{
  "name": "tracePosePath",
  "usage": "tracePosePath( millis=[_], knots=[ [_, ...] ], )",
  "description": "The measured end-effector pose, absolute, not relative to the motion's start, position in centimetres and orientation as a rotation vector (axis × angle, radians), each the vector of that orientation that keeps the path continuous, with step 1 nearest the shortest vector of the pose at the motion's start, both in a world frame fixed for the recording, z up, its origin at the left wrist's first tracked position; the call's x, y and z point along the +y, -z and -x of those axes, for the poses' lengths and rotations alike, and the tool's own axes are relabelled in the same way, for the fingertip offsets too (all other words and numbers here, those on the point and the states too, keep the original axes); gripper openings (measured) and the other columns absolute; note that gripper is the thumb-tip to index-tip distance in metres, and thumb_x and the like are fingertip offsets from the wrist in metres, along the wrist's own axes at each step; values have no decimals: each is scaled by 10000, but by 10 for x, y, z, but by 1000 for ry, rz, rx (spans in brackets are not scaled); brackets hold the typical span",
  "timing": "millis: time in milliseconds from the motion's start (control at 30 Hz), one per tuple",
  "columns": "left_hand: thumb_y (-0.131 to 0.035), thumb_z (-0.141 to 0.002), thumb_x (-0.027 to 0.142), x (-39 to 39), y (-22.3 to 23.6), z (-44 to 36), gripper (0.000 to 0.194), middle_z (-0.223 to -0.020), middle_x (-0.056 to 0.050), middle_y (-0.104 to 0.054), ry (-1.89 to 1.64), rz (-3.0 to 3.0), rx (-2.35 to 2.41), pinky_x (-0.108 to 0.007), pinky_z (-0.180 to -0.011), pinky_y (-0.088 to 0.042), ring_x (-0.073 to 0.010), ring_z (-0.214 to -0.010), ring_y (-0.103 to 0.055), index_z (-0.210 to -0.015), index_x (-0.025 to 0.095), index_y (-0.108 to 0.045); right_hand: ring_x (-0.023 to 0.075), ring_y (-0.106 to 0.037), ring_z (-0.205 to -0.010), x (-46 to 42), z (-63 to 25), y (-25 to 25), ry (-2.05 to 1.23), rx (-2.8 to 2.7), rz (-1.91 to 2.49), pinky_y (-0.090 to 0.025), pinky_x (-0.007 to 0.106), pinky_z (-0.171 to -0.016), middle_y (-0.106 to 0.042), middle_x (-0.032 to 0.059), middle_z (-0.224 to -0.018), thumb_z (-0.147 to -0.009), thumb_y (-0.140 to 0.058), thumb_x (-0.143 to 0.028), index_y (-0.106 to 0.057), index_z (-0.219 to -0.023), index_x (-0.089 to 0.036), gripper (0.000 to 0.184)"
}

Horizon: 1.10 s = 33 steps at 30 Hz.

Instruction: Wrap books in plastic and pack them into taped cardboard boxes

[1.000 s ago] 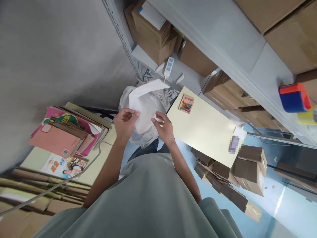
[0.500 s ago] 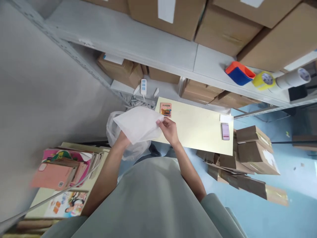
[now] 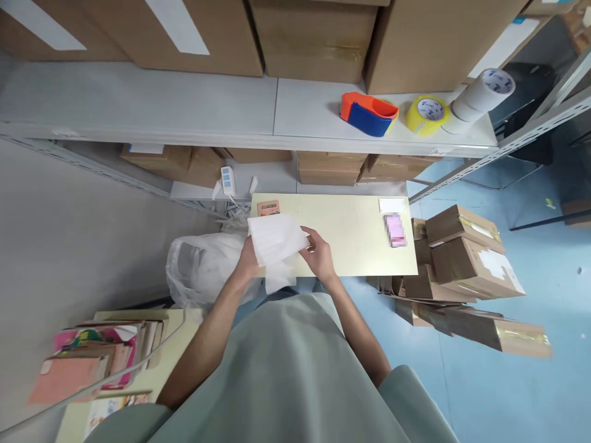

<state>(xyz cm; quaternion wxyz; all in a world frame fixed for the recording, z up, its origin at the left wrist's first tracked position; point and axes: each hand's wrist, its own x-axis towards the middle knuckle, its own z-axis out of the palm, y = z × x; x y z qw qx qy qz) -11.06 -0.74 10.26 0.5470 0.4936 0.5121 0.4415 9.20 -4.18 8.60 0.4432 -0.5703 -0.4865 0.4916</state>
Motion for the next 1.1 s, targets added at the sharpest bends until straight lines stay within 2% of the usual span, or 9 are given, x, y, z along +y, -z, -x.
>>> tracePosePath(
  millis=[167,233,333,433,533,600,667,800,1100],
  knots=[
    [-1061,-603,503,-10,-128,61,913,-1423,-157,-752,-909,-1416,1265,-542,-1194,-561,-388,-1383,-687,-1407,238,-718,189,-692,-760,-39,-126,-80,-1149,-1236,1501,-624,333,-778,-764,8,-910,-897,-728,-430,-682,-1465,-220,607],
    [-1021,-682,537,-11,-131,44,793,-1434,-145,-747,-932,-1401,1263,-515,-1221,-542,-368,-1388,-686,-1358,238,-733,189,-689,-749,-36,-135,-78,-1136,-1257,1526,-626,332,-774,-756,3,-900,-922,-719,-451,-665,-1493,-232,613],
    [-849,-886,628,-9,-127,22,514,-1270,-128,-805,-1092,-1271,1308,-463,-1157,-592,-304,-1240,-764,-1180,216,-755,188,-699,-763,-32,-145,-71,-1139,-1318,1515,-638,336,-794,-749,-2,-901,-945,-696,-438,-639,-1523,-237,614],
    [-755,-957,657,-3,-119,6,460,-1089,-109,-828,-1193,-1204,1403,-430,-1047,-647,-268,-1098,-802,-1055,207,-748,195,-718,-786,-29,-154,-66,-1165,-1376,1493,-658,355,-819,-746,2,-913,-965,-677,-418,-615,-1550,-247,612],
    [-789,-935,626,0,-115,-6,425,-1051,-102,-832,-1216,-1188,1420,-422,-1008,-663,-261,-1058,-809,-1012,209,-762,256,-758,-1053,-29,-164,-70,-1081,-1399,1491,-675,422,-937,-778,82,-1171,-971,-719,-427,-610,-1562,-278,620],
    [-798,-934,598,-1,-114,-12,391,-1103,-107,-833,-1211,-1194,1403,-428,-1024,-661,-264,-1095,-803,-999,212,-776,306,-689,-1316,-29,-170,-78,-970,-1405,1460,-642,488,-1077,-722,135,-1409,-972,-756,-445,-648,-1523,-290,582],
    [-803,-927,589,-4,-114,-18,376,-1151,-111,-829,-1190,-1216,1394,-433,-1037,-659,-269,-1132,-794,-980,217,-786,317,-637,-1419,-27,-174,-86,-917,-1416,1399,-593,525,-1172,-691,140,-1491,-1002,-746,-461,-708,-1444,-298,473],
    [-780,-939,605,-8,-117,-27,382,-1171,-112,-825,-1144,-1244,1416,-422,-1016,-666,-271,-1143,-789,-966,225,-796,298,-718,-1301,-20,-179,-97,-985,-1396,1327,-621,513,-1140,-770,107,-1383,-1070,-662,-499,-795,-1276,-311,309],
    [-723,-1011,559,-6,-121,-31,348,-1121,-86,-820,-1099,-1282,1449,-337,-916,-670,-220,-1035,-789,-1037,220,-792,289,-777,-1132,-16,-181,-100,-1129,-1288,1319,-666,474,-1030,-823,89,-1257,-1088,-576,-546,-838,-1155,-292,371]
  ],
)
